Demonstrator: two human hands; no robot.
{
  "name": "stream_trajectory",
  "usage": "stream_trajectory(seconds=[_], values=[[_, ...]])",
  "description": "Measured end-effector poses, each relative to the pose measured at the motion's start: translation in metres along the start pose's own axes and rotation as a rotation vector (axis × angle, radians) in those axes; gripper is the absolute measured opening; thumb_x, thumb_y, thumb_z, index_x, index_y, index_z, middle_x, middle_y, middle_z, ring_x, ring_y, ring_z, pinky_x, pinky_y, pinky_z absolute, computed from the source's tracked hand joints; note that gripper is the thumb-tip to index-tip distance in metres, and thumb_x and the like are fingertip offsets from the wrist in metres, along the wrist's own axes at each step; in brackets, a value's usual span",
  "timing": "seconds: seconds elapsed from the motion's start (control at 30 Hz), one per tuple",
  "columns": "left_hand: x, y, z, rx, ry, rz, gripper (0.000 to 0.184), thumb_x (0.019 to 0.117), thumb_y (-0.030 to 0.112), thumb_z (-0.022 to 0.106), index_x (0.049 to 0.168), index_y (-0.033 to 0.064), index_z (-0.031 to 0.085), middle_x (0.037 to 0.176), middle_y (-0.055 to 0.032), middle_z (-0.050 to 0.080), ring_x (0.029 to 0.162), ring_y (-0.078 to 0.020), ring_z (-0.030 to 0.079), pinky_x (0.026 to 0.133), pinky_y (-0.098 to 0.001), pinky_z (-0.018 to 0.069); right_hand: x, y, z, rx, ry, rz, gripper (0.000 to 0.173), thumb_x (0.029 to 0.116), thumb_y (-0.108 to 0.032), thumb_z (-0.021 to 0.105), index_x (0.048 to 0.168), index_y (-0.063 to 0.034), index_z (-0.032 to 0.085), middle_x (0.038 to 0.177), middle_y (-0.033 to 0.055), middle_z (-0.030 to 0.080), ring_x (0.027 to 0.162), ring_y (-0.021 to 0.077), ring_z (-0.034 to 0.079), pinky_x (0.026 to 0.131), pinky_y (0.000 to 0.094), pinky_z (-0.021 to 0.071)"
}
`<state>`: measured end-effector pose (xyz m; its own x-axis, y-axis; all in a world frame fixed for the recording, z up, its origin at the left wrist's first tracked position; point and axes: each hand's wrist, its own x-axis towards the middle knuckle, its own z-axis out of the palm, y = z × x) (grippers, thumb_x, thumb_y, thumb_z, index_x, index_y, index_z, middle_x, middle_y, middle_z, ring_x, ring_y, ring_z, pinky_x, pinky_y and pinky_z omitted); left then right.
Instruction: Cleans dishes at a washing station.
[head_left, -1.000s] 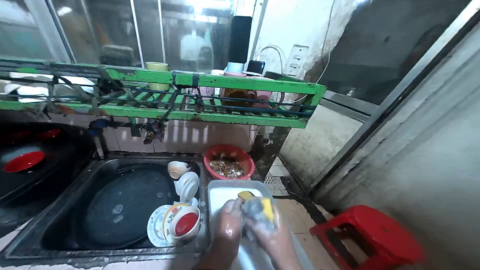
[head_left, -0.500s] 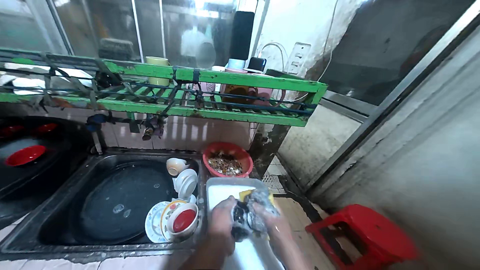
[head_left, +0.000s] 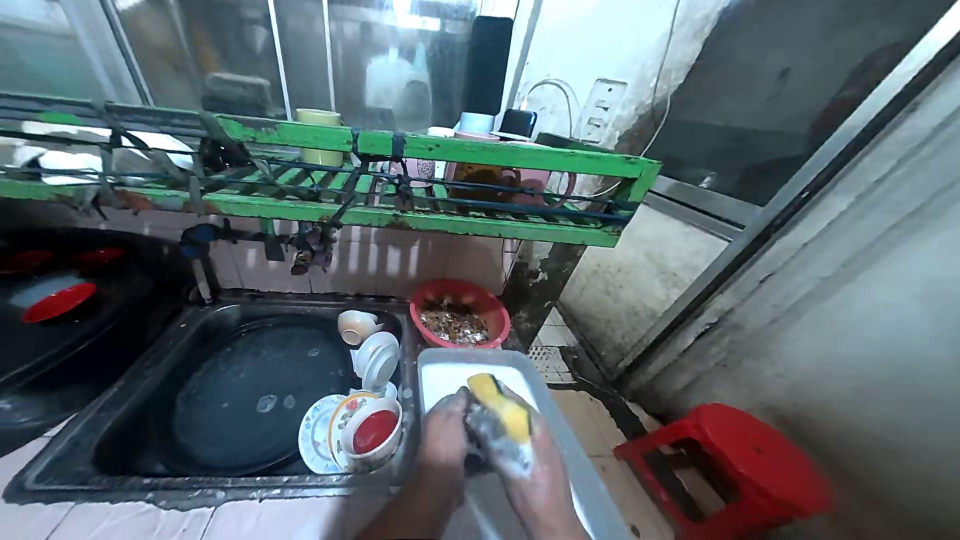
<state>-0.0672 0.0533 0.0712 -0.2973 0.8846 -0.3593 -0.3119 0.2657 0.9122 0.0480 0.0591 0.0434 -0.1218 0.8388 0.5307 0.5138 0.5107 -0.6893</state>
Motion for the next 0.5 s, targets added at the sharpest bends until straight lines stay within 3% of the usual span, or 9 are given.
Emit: stream_trajectory(seconds=[0.07,0.13,0.17,0.23,0.3,0.33,0.37,0.43,0.5], values=[[0.001,-0.005,-0.001,0.07,-0.033,-0.016,0.039,0.1103,0.028,0.044,0.126,-0.0027,0.063,0.124,-0.0197,0.063,0.114,-0.026,0.06,0.098,-0.0452,0.048,0.018,0.01,-0.007,0.154,-0.129,0.378,0.065,0.0893,-0.019,0.074,0.14,0.0114,0.048,0.125,0.0247,0.066,0.115,0.0287,0.066,0.101,0.0433,0.0524],[0.002,-0.016,0.001,0.102,-0.032,-0.025,0.04,0.11,0.027,0.045,0.132,-0.0033,0.06,0.134,-0.022,0.06,0.125,-0.0291,0.056,0.106,-0.0479,0.0439,0.048,0.018,-0.014,0.152,-0.363,0.677,0.065,0.0935,-0.021,0.074,0.147,0.0014,0.045,0.128,0.0236,0.063,0.116,0.0311,0.064,0.101,0.0491,0.0516],[0.004,-0.022,0.002,0.107,-0.019,-0.014,0.039,0.1101,0.025,0.045,0.132,-0.0036,0.06,0.133,-0.022,0.06,0.124,-0.0291,0.057,0.105,-0.0476,0.0448,0.057,0.012,-0.016,0.066,-0.454,0.687,0.065,0.0927,-0.022,0.075,0.147,-0.0013,0.046,0.128,0.0229,0.064,0.116,0.0327,0.064,0.101,0.0509,0.051],[0.006,-0.03,0.001,0.045,0.018,0.026,0.036,0.1105,0.017,0.04,0.128,-0.0059,0.06,0.124,-0.0208,0.063,0.113,-0.0263,0.06,0.099,-0.0441,0.0491,0.051,-0.017,-0.015,-0.15,-0.49,0.49,0.066,0.0901,-0.024,0.078,0.146,-0.0032,0.05,0.128,0.0207,0.067,0.119,0.0349,0.065,0.104,0.0535,0.0493],[0.007,-0.016,0.001,-0.273,0.058,0.019,0.035,0.1121,0.016,0.03,0.118,-0.0033,0.059,0.1,-0.0126,0.065,0.09,-0.0169,0.064,0.08,-0.0341,0.0545,0.022,-0.026,-0.005,-0.185,-0.284,0.09,0.062,0.0832,-0.02,0.079,0.138,0.0008,0.06,0.13,0.0201,0.067,0.122,0.0352,0.065,0.105,0.0534,0.0503],[0.011,-0.008,0.0,-0.476,0.037,-0.001,0.034,0.1112,0.02,0.03,0.112,0.0008,0.058,0.09,-0.0096,0.066,0.081,-0.0156,0.066,0.071,-0.0329,0.0576,0.009,-0.015,0.005,-0.129,-0.132,-0.143,0.059,0.0793,-0.022,0.079,0.131,0.0028,0.063,0.132,0.0222,0.066,0.126,0.0364,0.062,0.107,0.0522,0.0496],[0.016,0.001,-0.003,-0.596,0.034,-0.046,0.032,0.1098,0.023,0.036,0.111,0.0011,0.059,0.089,-0.0119,0.066,0.079,-0.0197,0.067,0.069,-0.0375,0.0581,0.002,-0.001,0.013,-0.042,-0.025,-0.288,0.057,0.0825,-0.027,0.076,0.128,0.003,0.061,0.135,0.0249,0.063,0.133,0.0356,0.058,0.112,0.0493,0.0462],[0.018,0.02,-0.001,-0.677,0.099,-0.145,0.03,0.1078,0.025,0.045,0.119,0.0011,0.059,0.099,-0.0168,0.066,0.088,-0.0268,0.067,0.073,-0.0459,0.0575,-0.006,0.012,0.017,0.246,0.054,-0.215,0.068,0.0843,-0.029,0.08,0.131,0.0096,0.051,0.14,0.0258,0.058,0.139,0.0194,0.051,0.117,0.0326,0.0422],[0.018,0.024,0.0,-0.678,0.09,-0.204,0.029,0.1065,0.025,0.048,0.123,0.0029,0.058,0.107,-0.0173,0.065,0.097,-0.0291,0.066,0.079,-0.0497,0.0565,-0.005,0.006,0.009,0.472,0.146,0.172,0.082,0.0745,-0.014,0.083,0.139,0.0165,0.041,0.128,0.0208,0.063,0.115,0.0069,0.064,0.098,0.0229,0.0538]])
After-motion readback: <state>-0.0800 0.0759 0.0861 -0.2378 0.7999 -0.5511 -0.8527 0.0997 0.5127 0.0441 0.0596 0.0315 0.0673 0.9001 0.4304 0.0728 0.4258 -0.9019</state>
